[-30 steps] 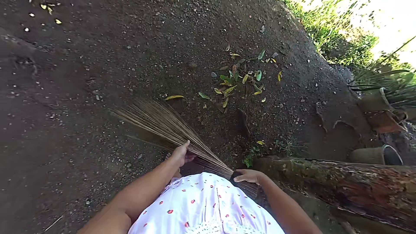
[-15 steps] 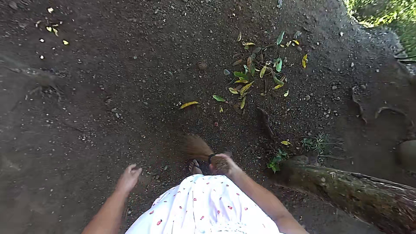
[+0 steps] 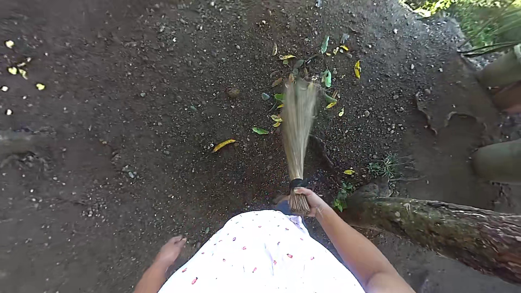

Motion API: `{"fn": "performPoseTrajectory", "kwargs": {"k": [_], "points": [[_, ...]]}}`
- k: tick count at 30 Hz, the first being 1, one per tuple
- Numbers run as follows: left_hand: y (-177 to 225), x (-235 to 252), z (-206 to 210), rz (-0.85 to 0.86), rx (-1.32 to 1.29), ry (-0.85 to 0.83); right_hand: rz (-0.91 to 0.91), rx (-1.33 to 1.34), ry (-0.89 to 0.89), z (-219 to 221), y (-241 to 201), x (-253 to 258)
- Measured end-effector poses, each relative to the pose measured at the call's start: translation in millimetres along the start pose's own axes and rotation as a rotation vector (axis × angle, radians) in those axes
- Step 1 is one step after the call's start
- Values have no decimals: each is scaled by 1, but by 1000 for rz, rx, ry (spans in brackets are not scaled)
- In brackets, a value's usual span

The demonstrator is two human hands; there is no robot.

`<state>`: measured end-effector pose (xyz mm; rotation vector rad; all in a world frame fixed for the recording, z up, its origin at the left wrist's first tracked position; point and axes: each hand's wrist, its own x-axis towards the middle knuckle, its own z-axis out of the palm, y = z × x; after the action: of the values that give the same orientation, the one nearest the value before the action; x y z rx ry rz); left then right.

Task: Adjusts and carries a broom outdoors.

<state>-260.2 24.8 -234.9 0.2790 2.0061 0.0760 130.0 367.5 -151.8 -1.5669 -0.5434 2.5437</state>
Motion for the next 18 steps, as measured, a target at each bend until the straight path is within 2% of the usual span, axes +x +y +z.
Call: {"fn": "performPoseTrajectory", "kwargs": {"k": [3, 7, 10, 12, 14, 16, 18], "points": [[88, 2, -16, 67, -39, 52, 149, 117, -159, 1, -20, -15], [174, -1, -20, 131, -36, 132, 260, 248, -181, 5, -49, 9], [218, -16, 0, 107, -69, 176, 353, 232, -130, -34, -93, 42], [238, -37, 23, 55, -73, 163, 311, 148, -75, -75, -149, 45], [242, -49, 51, -2, -40, 93, 170, 120, 0, -124, -230, 37], [216, -33, 83, 26, 2, 3, 23, 177, 109, -168, -315, 37], [201, -29, 110, 2, -23, -87, -131, 163, 174, -197, -375, 47]]}}
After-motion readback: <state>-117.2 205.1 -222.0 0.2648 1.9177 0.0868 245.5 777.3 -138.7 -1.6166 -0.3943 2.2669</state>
